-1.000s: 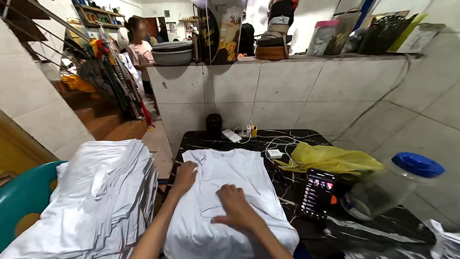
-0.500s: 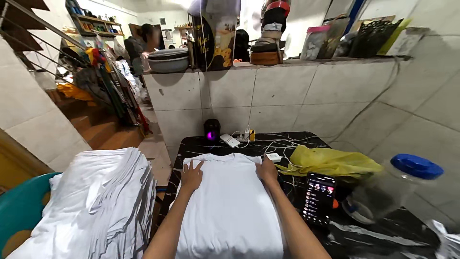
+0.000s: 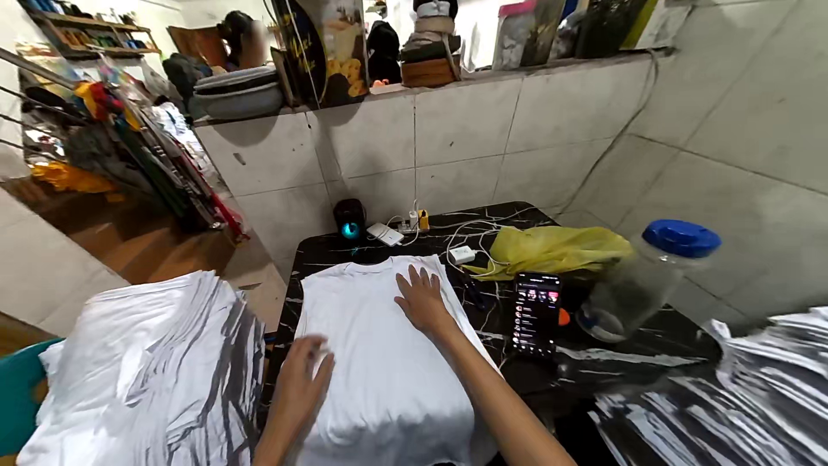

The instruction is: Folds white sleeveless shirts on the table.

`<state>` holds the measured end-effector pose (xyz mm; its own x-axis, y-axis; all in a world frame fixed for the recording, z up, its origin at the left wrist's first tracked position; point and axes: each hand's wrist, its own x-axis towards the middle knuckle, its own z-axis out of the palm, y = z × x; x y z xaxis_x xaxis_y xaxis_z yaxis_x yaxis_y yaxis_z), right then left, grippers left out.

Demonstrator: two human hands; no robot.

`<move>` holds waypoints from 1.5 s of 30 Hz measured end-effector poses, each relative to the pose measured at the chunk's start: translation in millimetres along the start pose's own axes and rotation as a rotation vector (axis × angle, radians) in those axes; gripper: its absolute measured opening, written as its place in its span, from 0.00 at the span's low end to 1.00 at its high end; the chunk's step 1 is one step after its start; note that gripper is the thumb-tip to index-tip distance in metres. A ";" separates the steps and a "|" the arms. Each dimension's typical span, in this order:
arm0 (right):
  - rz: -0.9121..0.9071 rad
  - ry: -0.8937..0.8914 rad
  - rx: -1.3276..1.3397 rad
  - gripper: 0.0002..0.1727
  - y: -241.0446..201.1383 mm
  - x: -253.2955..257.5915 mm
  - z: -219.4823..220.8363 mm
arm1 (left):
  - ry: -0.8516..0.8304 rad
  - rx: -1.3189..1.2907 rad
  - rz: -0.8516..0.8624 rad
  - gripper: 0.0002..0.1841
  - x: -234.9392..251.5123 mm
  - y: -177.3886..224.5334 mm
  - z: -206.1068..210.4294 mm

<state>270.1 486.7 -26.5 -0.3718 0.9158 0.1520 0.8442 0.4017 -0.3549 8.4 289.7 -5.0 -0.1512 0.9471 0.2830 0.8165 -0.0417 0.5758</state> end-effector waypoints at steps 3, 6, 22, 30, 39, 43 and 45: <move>0.021 -0.023 0.009 0.35 -4.2 -28.6 -4.1 | 0.132 0.077 -0.067 0.21 -93.7 3.1 -16.7; 0.059 -0.026 -0.005 0.35 -2.5 -47.0 1.4 | -0.026 0.176 -0.258 0.28 -158.1 -10.8 -18.2; 0.035 0.082 -0.111 0.35 6.5 -51.9 20.2 | 0.360 -0.683 -0.245 0.04 -199.1 -56.7 -29.8; 0.069 0.053 -0.114 0.35 3.3 -51.5 16.9 | 0.090 -0.319 -0.477 0.22 -181.9 -87.3 -8.4; 0.077 0.070 -0.097 0.35 4.8 -57.6 15.9 | 0.012 0.087 -0.179 0.20 -9.1 -33.7 -19.4; 0.096 0.074 -0.059 0.36 6.6 -57.3 15.5 | 0.138 -0.267 -0.200 0.10 18.5 -38.0 -6.8; 0.100 0.067 -0.056 0.36 5.8 -56.4 16.6 | 0.108 -0.525 -0.255 0.09 21.5 -42.5 -12.7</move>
<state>289.5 437.3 -52.5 -0.2595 0.9488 0.1802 0.8967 0.3059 -0.3198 -36.6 307.8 -13.7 -0.3846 0.9114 0.1467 0.3661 0.0047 0.9306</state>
